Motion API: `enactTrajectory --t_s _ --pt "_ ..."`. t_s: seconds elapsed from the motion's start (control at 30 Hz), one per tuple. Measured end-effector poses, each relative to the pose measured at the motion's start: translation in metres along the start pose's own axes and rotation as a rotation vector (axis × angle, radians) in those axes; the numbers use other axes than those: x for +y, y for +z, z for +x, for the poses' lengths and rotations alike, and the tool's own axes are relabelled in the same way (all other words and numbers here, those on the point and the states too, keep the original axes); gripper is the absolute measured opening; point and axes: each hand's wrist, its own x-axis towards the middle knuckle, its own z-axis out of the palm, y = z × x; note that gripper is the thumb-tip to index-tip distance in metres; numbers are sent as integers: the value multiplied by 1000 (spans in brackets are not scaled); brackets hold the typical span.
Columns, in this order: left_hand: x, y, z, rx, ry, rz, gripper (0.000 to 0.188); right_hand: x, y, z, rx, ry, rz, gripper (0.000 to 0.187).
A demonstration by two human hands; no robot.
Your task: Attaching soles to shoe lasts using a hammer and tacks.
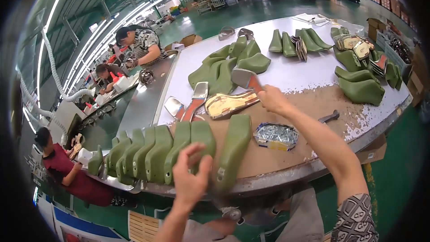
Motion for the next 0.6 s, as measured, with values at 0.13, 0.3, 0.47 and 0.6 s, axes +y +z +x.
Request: enactTrajectory --t_s 0.13,0.3,0.47,0.6 --pt "-36 31 105 -85 263 276 44 29 -38 -61 114 101 734 30" --pt "-122 97 233 -190 139 793 78 36 -63 -168 334 98 807 30" --pt "-120 148 293 -307 -113 1031 110 74 -87 -280 621 144 771 43" --pt "-114 160 296 -291 -3 945 116 75 -80 -329 668 313 709 58"
